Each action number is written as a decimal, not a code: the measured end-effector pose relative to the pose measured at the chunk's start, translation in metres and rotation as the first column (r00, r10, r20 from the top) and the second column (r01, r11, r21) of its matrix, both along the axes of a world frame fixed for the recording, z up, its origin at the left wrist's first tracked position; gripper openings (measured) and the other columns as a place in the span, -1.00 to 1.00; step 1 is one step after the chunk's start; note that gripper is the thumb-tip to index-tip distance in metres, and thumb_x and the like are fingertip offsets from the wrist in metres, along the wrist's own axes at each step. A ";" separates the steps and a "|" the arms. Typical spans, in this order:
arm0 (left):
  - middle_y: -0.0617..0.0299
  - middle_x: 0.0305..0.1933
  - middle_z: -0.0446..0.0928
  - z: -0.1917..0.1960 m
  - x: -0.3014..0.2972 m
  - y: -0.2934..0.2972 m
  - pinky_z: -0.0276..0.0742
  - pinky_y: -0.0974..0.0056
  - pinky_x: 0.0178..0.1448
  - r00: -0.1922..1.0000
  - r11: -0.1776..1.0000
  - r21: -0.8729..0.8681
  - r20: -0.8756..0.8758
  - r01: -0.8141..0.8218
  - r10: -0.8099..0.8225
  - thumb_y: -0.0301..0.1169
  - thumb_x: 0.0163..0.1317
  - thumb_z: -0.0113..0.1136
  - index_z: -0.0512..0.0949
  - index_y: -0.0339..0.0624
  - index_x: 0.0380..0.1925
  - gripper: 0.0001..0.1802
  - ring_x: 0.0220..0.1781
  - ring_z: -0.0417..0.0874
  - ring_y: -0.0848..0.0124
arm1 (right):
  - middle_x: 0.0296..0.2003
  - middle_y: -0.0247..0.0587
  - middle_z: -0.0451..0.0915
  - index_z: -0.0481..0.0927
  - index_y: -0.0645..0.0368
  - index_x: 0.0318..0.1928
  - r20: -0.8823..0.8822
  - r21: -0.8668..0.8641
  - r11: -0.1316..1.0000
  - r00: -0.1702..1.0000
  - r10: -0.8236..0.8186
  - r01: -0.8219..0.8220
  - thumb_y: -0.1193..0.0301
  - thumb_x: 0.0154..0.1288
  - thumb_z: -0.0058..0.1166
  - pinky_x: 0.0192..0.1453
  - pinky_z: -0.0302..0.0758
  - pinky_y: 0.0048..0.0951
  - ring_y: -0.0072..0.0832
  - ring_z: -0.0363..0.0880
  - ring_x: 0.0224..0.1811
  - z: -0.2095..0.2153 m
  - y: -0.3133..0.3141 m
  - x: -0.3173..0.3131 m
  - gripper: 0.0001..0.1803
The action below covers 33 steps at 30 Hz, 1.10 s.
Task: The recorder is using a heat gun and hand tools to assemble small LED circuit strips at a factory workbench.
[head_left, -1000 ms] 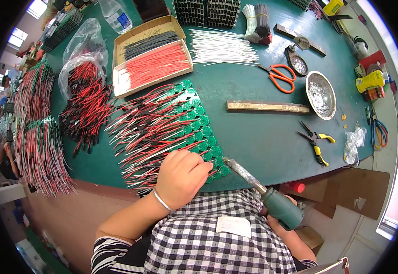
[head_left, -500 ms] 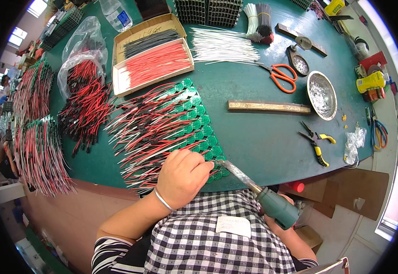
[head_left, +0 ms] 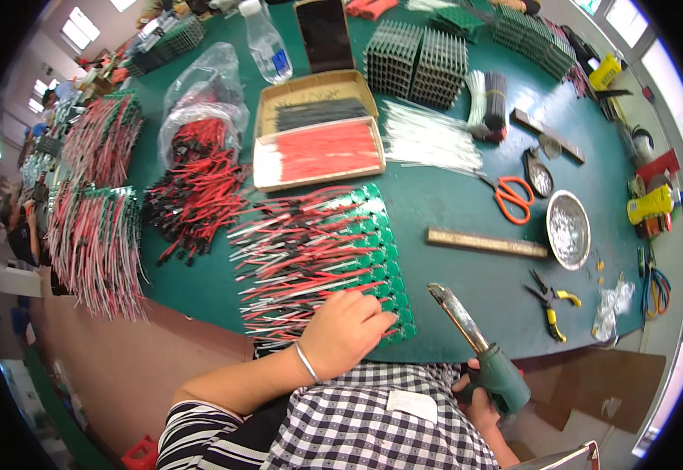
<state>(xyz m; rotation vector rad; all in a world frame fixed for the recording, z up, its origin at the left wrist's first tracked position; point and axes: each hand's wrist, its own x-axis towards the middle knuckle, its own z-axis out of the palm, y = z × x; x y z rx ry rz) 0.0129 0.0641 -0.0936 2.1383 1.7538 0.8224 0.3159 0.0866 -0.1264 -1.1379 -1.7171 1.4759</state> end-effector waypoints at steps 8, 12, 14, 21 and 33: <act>0.20 -0.27 0.54 0.060 -0.080 0.022 0.48 0.13 -0.07 0.959 0.890 -0.408 -0.098 0.205 -0.266 -0.40 0.09 0.21 0.55 -0.02 -0.05 -0.64 -0.17 0.57 0.20 | -0.57 -0.15 0.55 0.42 0.34 0.05 -0.109 -0.011 0.979 0.973 -0.202 0.202 0.43 0.25 -0.16 -0.49 0.31 -0.55 -0.56 0.38 -0.61 0.003 0.010 -0.015 -0.62; 0.12 -0.33 0.56 0.050 -0.122 0.094 0.49 0.12 -0.07 0.975 0.991 -0.114 -0.220 -0.068 0.042 -0.36 0.14 0.18 0.62 -0.11 -0.22 -0.79 -0.17 0.58 0.14 | -0.56 -0.14 0.55 0.42 0.34 0.05 -0.189 -0.090 0.965 0.947 -0.258 0.245 0.44 0.23 -0.16 -0.48 0.31 -0.55 -0.54 0.37 -0.62 0.008 0.017 -0.029 -0.62; 0.11 -0.31 0.57 0.032 -0.139 0.133 0.49 0.12 -0.08 0.940 0.978 0.093 -0.273 -0.188 0.206 -0.36 0.15 0.16 0.63 -0.13 -0.30 -0.84 -0.17 0.58 0.12 | -0.55 -0.13 0.55 0.43 0.34 0.05 -0.210 -0.080 0.968 0.946 -0.249 0.237 0.45 0.23 -0.16 -0.48 0.32 -0.55 -0.54 0.38 -0.62 0.008 0.017 -0.031 -0.61; 0.09 -0.25 0.61 0.004 -0.177 0.208 0.49 0.09 0.01 0.836 0.916 0.144 -0.374 -0.374 0.400 -0.41 0.09 0.20 0.67 -0.11 -0.28 -0.82 -0.11 0.59 0.11 | -0.56 -0.13 0.55 0.40 0.34 0.08 -0.188 -0.089 0.965 0.947 -0.261 0.248 0.42 0.25 -0.16 -0.51 0.32 -0.55 -0.55 0.38 -0.61 0.013 0.017 -0.033 -0.59; 0.13 -0.28 0.60 -0.006 -0.182 0.230 0.48 0.08 -0.02 0.795 0.920 0.095 -0.474 -0.380 0.377 -0.34 0.05 0.22 0.70 -0.03 -0.38 -0.85 -0.13 0.58 0.13 | -0.54 -0.11 0.55 0.40 0.35 0.08 -0.192 -0.072 0.976 0.957 -0.218 0.208 0.48 0.26 -0.18 -0.46 0.35 -0.56 -0.55 0.40 -0.58 0.016 0.027 -0.041 -0.62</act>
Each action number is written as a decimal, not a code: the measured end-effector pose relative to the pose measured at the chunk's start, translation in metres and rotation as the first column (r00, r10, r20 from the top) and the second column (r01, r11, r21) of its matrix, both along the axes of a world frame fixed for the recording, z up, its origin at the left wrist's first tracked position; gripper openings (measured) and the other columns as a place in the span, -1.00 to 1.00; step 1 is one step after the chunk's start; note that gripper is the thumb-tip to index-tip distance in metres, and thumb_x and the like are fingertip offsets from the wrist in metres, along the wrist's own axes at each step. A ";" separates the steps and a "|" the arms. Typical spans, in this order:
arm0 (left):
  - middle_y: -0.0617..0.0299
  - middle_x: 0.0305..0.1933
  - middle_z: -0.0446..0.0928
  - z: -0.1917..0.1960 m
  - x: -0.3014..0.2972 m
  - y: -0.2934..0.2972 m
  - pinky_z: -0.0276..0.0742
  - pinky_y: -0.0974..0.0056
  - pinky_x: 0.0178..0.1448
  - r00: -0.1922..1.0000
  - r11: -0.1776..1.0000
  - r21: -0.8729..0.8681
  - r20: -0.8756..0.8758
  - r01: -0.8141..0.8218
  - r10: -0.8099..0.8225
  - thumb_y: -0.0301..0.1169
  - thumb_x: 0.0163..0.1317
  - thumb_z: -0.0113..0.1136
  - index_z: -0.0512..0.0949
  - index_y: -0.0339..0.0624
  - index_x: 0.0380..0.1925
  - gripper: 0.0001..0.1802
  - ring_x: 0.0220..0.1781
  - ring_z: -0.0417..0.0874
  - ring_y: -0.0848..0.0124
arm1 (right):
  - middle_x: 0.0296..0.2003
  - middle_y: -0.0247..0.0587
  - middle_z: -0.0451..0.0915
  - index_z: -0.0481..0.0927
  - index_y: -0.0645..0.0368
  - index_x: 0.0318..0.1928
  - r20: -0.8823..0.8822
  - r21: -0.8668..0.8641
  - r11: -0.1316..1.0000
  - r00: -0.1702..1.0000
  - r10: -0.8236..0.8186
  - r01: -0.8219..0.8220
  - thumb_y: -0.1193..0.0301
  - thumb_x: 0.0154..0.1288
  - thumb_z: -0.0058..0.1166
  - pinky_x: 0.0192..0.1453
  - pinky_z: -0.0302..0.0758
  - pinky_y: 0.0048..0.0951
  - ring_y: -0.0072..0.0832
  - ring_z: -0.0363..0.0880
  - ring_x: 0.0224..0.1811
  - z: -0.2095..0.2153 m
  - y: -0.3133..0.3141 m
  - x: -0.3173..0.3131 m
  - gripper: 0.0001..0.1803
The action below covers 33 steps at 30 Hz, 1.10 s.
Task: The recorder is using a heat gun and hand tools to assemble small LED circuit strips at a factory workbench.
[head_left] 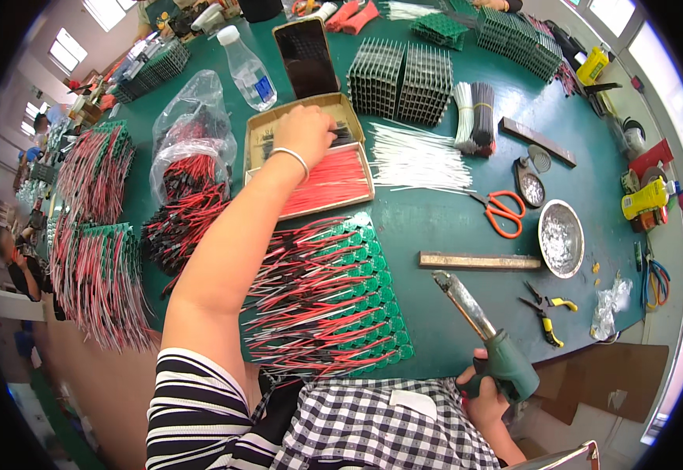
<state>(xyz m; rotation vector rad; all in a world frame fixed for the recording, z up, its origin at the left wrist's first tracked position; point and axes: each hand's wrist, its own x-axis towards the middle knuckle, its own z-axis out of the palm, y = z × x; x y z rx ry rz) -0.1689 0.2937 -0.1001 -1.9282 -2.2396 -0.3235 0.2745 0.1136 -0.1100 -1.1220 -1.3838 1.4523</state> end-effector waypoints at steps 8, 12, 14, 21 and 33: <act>0.32 -0.23 0.61 0.011 0.002 -0.017 0.26 -0.02 0.03 0.967 0.989 -0.025 0.208 -0.144 0.146 -0.23 0.12 0.21 0.72 0.14 -0.38 -0.86 -0.07 0.54 0.22 | -0.06 0.00 0.47 0.32 0.40 0.09 -0.108 -0.115 0.988 0.987 -0.116 0.103 0.36 0.31 -0.11 -0.51 0.49 -0.37 -0.39 0.53 -0.54 0.016 0.018 -0.019 -0.57; 0.43 -0.35 0.55 0.025 0.016 -0.035 0.14 0.08 0.07 0.995 0.982 0.174 -0.085 0.071 -0.056 -0.32 0.07 0.20 0.67 0.12 -0.44 -0.92 -0.13 0.52 0.35 | -0.05 0.10 0.46 0.25 0.36 0.13 -0.275 -0.219 0.971 0.949 -0.156 0.096 0.25 0.33 0.02 -0.50 0.53 -0.34 -0.32 0.56 -0.53 0.026 0.040 -0.027 -0.48; 0.45 -0.40 0.52 0.032 0.024 -0.050 0.13 0.09 0.07 0.963 0.952 0.240 -0.235 0.189 -0.132 -0.36 0.07 0.18 0.66 0.12 -0.44 -0.90 -0.16 0.51 0.38 | -0.05 0.09 0.46 0.25 0.36 0.13 -0.263 -0.195 0.978 0.956 -0.127 0.076 0.24 0.32 0.04 -0.50 0.53 -0.35 -0.32 0.56 -0.53 0.031 0.052 -0.035 -0.47; 0.47 -0.49 0.41 0.027 0.058 -0.108 0.11 0.06 0.04 0.940 0.916 0.215 -0.121 0.340 -0.321 -0.36 0.02 0.16 0.62 0.10 -0.39 -0.87 -0.26 0.48 0.44 | -0.22 -0.08 0.60 0.46 0.31 -0.02 0.283 0.046 0.946 0.912 0.297 -0.322 0.34 0.24 0.04 -0.43 0.54 -0.38 -0.42 0.59 -0.52 0.046 0.098 -0.032 -0.63; 0.48 -0.50 0.38 0.004 0.066 -0.122 0.10 0.11 0.00 0.944 0.920 0.212 -0.052 0.329 -0.326 -0.35 0.02 0.23 0.60 0.03 -0.43 -0.93 -0.30 0.44 0.51 | -0.52 -0.29 0.61 0.48 0.30 0.05 0.568 0.298 0.796 0.768 0.296 -0.527 0.25 0.24 0.02 -0.12 0.43 -0.39 -0.52 0.57 -0.52 0.005 0.098 -0.078 -0.54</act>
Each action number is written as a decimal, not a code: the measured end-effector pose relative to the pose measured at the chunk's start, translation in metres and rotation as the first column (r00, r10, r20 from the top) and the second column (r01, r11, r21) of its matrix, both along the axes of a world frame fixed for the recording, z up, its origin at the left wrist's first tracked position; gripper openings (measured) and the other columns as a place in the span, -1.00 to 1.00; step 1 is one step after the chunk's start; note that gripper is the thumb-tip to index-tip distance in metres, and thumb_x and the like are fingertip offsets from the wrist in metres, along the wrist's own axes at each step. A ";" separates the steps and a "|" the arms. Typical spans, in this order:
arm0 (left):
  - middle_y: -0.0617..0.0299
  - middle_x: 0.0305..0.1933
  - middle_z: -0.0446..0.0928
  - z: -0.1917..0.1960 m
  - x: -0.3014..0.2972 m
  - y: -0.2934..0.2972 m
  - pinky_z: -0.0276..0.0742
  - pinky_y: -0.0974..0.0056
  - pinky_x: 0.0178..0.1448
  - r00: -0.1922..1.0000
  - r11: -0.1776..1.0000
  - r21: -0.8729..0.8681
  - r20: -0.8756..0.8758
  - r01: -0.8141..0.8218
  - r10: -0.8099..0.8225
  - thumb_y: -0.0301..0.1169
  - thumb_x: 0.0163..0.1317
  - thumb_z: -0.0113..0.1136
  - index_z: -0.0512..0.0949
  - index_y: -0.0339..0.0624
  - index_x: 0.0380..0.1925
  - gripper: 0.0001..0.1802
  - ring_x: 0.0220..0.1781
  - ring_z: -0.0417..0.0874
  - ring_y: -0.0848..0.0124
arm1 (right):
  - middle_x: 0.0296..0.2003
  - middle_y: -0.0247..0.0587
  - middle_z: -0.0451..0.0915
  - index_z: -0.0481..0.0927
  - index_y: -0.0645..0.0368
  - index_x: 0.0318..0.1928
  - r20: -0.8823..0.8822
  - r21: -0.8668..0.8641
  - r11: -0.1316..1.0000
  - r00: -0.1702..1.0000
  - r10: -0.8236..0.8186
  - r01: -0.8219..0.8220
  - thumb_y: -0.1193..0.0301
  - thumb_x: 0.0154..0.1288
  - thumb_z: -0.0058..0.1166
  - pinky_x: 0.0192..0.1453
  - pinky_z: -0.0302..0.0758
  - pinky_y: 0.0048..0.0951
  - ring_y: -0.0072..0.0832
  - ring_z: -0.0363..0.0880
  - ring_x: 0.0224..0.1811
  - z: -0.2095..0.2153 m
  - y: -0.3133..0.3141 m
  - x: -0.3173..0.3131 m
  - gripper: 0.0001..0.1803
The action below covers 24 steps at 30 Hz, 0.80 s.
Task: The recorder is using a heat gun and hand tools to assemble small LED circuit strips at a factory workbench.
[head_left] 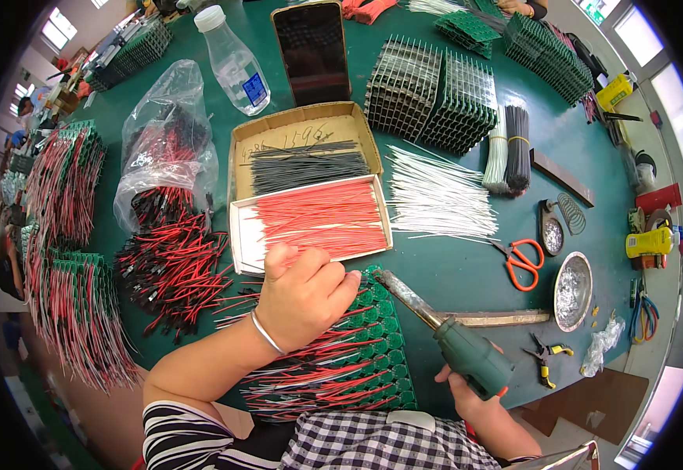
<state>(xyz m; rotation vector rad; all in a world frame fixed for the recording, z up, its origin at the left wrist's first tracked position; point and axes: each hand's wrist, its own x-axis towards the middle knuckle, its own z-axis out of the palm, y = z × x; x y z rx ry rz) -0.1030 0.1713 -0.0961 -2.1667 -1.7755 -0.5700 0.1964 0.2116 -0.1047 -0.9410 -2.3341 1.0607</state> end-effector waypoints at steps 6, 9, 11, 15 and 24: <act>0.47 -0.51 0.37 -0.004 0.000 0.001 0.09 0.12 -0.01 1.000 1.000 0.000 0.005 0.011 -0.011 -0.36 0.03 0.21 0.60 0.01 -0.44 -0.93 -0.30 0.43 0.50 | -0.30 -0.13 0.59 0.45 0.35 0.03 -0.127 -0.178 0.982 0.988 -0.091 0.067 0.37 0.21 0.04 -0.50 0.44 -0.53 -0.50 0.57 -0.60 0.002 -0.004 -0.006 -0.58; 0.46 -0.51 0.36 -0.004 0.000 0.001 0.09 0.13 -0.02 1.000 1.000 0.009 -0.001 0.015 -0.015 -0.37 0.02 0.21 0.59 0.01 -0.44 -0.93 -0.29 0.42 0.50 | -0.31 -0.14 0.59 0.46 0.35 0.00 -0.128 -0.112 0.992 0.989 -0.074 0.060 0.34 0.23 0.07 -0.50 0.43 -0.52 -0.51 0.56 -0.60 -0.002 -0.003 -0.004 -0.60; 0.45 -0.51 0.36 -0.005 -0.001 0.001 0.08 0.13 -0.03 1.000 1.000 0.003 -0.005 0.027 -0.027 -0.37 0.02 0.21 0.59 0.01 -0.44 -0.93 -0.30 0.42 0.49 | -0.23 -0.11 0.59 0.53 0.30 -0.06 -0.089 -0.202 0.976 0.991 -0.101 0.082 0.41 0.16 0.14 -0.28 0.46 -0.42 -0.42 0.57 -0.38 0.008 -0.002 -0.005 -0.66; 0.46 -0.51 0.37 -0.004 0.001 0.001 0.08 0.13 -0.03 1.000 1.000 0.008 -0.002 0.028 -0.028 -0.38 0.02 0.21 0.59 0.01 -0.44 -0.93 -0.30 0.42 0.49 | -0.34 -0.17 0.59 0.49 0.33 -0.09 -0.148 -0.216 0.970 0.979 -0.144 0.110 0.27 0.27 0.08 -0.54 0.40 -0.52 -0.52 0.55 -0.61 0.005 -0.003 -0.008 -0.64; 0.47 -0.49 0.38 -0.006 -0.002 0.002 0.09 0.13 -0.02 0.997 0.999 0.017 0.061 0.051 -0.052 -0.36 -0.02 0.21 0.59 0.04 -0.45 -0.92 -0.30 0.44 0.49 | -0.13 -0.09 0.54 0.49 0.31 0.00 -0.215 -0.534 0.830 0.923 -0.320 0.164 0.50 0.17 0.15 -0.29 0.56 -0.43 -0.46 0.62 -0.44 0.013 -0.008 -0.007 -0.64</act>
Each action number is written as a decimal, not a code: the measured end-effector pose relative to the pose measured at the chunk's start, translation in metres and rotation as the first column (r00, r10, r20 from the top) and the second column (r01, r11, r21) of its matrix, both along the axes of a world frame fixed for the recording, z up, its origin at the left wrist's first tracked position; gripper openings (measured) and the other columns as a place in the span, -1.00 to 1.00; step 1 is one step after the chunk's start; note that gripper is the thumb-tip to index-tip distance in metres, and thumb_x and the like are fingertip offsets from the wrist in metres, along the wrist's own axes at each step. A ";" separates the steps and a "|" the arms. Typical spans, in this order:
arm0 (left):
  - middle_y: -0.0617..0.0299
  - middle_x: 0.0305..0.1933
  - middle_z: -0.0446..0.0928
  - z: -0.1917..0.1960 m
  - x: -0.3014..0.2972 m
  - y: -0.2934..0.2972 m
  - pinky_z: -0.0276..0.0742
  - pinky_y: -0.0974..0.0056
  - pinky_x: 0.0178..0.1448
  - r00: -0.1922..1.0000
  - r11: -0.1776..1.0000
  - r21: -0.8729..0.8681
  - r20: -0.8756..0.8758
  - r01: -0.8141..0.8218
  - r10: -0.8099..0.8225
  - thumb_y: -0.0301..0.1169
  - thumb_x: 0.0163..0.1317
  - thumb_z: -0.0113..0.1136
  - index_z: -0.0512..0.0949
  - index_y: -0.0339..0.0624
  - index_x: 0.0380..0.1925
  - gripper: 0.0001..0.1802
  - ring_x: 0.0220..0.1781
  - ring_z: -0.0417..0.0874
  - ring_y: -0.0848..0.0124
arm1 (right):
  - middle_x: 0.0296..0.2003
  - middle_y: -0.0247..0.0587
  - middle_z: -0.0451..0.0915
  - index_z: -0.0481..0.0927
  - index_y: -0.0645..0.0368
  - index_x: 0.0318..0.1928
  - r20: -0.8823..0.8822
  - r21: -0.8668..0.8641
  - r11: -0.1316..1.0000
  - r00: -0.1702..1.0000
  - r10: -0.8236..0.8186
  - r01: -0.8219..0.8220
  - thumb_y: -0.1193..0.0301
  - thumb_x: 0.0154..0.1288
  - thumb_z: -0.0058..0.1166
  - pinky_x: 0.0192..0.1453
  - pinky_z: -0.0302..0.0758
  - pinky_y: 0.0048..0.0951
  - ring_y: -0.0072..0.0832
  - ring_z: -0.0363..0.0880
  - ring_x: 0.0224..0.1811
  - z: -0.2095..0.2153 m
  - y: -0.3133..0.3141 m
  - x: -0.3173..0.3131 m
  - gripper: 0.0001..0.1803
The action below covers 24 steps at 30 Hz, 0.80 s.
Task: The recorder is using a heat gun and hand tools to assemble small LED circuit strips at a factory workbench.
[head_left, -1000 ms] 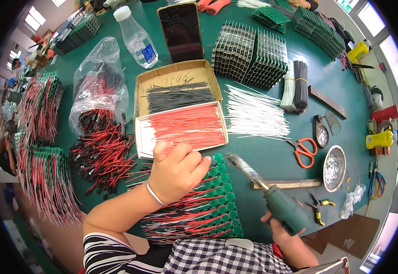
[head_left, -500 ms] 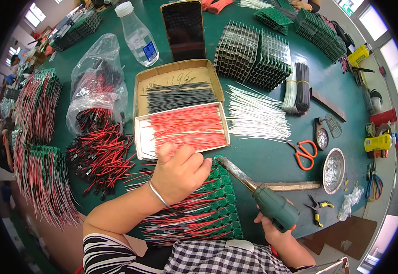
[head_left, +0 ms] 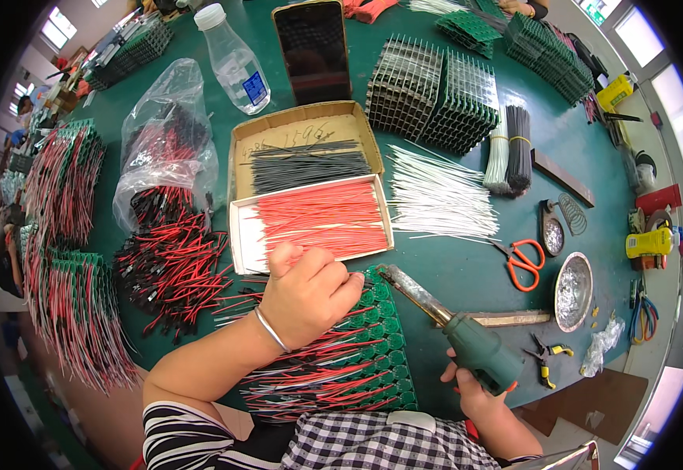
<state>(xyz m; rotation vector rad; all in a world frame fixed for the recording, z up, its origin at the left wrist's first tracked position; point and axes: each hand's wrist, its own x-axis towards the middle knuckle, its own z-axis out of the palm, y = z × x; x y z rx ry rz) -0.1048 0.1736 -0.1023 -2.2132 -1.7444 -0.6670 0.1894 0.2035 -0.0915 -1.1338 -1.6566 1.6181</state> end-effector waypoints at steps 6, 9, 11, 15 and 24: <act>0.48 -0.50 0.37 0.000 0.000 0.002 0.10 0.11 -0.01 0.999 1.000 -0.009 -0.035 0.005 -0.005 -0.35 -0.02 0.20 0.59 0.06 -0.46 -0.92 -0.30 0.44 0.49 | -0.09 -0.06 0.51 0.43 0.35 0.05 0.053 0.055 0.994 0.994 0.093 -0.096 0.51 0.18 0.13 -0.33 0.57 -0.46 -0.49 0.62 -0.46 -0.001 0.003 0.003 -0.59; 0.47 -0.51 0.37 -0.001 -0.001 0.003 0.10 0.11 0.00 1.000 1.000 -0.014 -0.011 0.014 -0.014 -0.35 -0.01 0.19 0.58 0.05 -0.47 -0.93 -0.30 0.44 0.49 | -0.11 -0.08 0.53 0.45 0.36 0.03 0.035 0.060 0.995 0.996 0.076 -0.078 0.53 0.17 0.13 -0.32 0.56 -0.47 -0.51 0.62 -0.47 0.001 0.004 -0.002 -0.61; 0.51 -0.48 0.46 0.002 -0.001 0.004 0.07 0.09 -0.03 1.000 0.997 -0.074 0.014 0.013 -0.012 -0.37 -0.04 0.22 0.64 0.05 -0.42 -0.87 -0.29 0.48 0.50 | -0.16 -0.11 0.55 0.45 0.34 0.02 0.055 0.118 0.989 0.995 0.081 -0.087 0.44 0.21 0.09 -0.39 0.51 -0.49 -0.50 0.60 -0.51 -0.003 0.004 -0.002 -0.62; 0.51 -0.48 0.46 0.001 -0.001 0.003 0.08 0.09 -0.01 1.000 0.997 -0.071 0.016 0.011 -0.010 -0.37 -0.05 0.22 0.64 0.04 -0.42 -0.86 -0.29 0.48 0.50 | -0.20 -0.11 0.57 0.53 0.34 -0.04 0.099 0.115 0.985 0.988 0.114 -0.125 0.55 0.13 0.14 -0.26 0.53 -0.45 -0.51 0.62 -0.49 0.002 0.007 -0.003 -0.66; 0.44 -0.52 0.35 0.000 -0.001 0.005 0.07 0.08 0.05 1.000 0.998 -0.064 0.007 0.014 -0.013 -0.38 0.00 0.14 0.57 0.02 -0.48 -0.94 -0.30 0.42 0.48 | -0.16 -0.13 0.61 0.61 0.20 -0.14 0.274 0.435 0.851 0.944 0.185 -0.293 0.55 0.05 0.18 -0.15 0.51 -0.35 -0.27 0.60 -0.24 -0.001 0.012 -0.005 -0.71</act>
